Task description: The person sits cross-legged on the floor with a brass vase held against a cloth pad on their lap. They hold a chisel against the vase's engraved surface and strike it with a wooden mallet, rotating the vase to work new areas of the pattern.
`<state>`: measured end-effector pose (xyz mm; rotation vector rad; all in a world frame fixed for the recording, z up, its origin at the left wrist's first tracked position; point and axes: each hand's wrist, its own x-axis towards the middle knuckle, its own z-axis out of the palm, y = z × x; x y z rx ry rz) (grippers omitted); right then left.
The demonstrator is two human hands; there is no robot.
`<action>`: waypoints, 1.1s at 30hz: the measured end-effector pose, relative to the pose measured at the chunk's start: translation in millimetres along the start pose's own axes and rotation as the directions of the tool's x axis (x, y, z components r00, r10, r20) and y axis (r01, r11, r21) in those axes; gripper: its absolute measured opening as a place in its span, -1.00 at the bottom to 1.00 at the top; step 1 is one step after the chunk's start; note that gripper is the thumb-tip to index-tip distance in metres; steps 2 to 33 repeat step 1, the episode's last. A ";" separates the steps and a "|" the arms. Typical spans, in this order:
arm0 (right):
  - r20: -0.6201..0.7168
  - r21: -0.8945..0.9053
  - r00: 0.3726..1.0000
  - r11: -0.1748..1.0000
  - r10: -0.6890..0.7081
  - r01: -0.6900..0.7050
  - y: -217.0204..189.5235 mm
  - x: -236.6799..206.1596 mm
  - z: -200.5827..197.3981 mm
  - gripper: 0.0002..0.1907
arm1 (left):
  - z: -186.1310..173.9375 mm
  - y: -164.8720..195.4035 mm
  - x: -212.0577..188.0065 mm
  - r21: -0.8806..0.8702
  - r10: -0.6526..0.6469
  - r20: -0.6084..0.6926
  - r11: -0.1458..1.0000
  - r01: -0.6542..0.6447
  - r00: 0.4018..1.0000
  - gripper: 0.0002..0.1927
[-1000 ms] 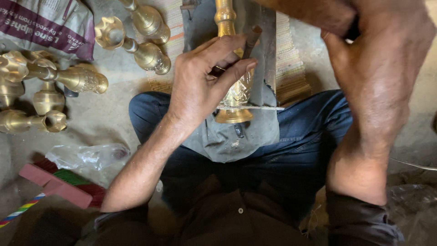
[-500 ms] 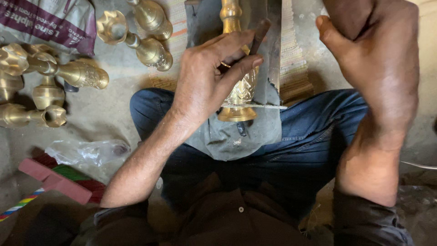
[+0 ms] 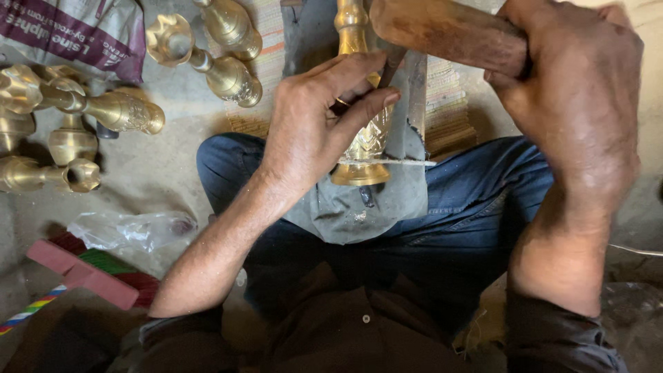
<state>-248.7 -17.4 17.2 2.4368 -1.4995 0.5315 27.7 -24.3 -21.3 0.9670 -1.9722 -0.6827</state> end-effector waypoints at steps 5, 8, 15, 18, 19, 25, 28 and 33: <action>0.000 0.000 1.000 1.000 0.002 -0.002 -8.7 -5.2 1.2 -0.78 | 0.2 0.1 0.8 -0.005 -0.018 0.013 1.000 0.018 1.000 -0.66; 0.000 0.000 1.000 1.000 0.002 -0.002 -8.7 -5.2 1.2 -0.78 | 0.2 0.1 0.8 -0.005 -0.018 0.013 1.000 0.018 1.000 -0.66; 0.000 0.000 1.000 1.000 0.002 -0.002 -8.7 -5.2 1.2 -0.78 | 0.2 0.1 0.8 -0.005 -0.018 0.013 1.000 0.018 1.000 -0.66; 0.000 0.000 1.000 1.000 0.002 -0.002 -8.7 -5.2 1.2 -0.78 | 0.2 0.1 0.8 -0.005 -0.018 0.013 1.000 0.018 1.000 -0.66; 0.000 0.000 1.000 1.000 0.002 -0.002 -8.7 -5.2 1.2 -0.78 | 0.2 0.1 0.8 -0.005 -0.018 0.013 1.000 0.018 1.000 -0.66; 0.000 0.000 1.000 1.000 0.002 -0.002 -8.7 -5.2 1.2 -0.78 | 0.2 0.1 0.8 -0.005 -0.018 0.013 1.000 0.018 1.000 -0.66; 0.000 0.000 1.000 1.000 0.002 -0.002 -8.7 -5.2 1.2 -0.78 | 0.2 0.1 0.8 -0.005 -0.018 0.013 1.000 0.018 1.000 -0.66; 0.000 0.000 1.000 1.000 0.002 -0.002 -8.7 -5.2 1.2 -0.78 | 0.2 0.1 0.8 -0.005 -0.018 0.013 1.000 0.018 1.000 -0.66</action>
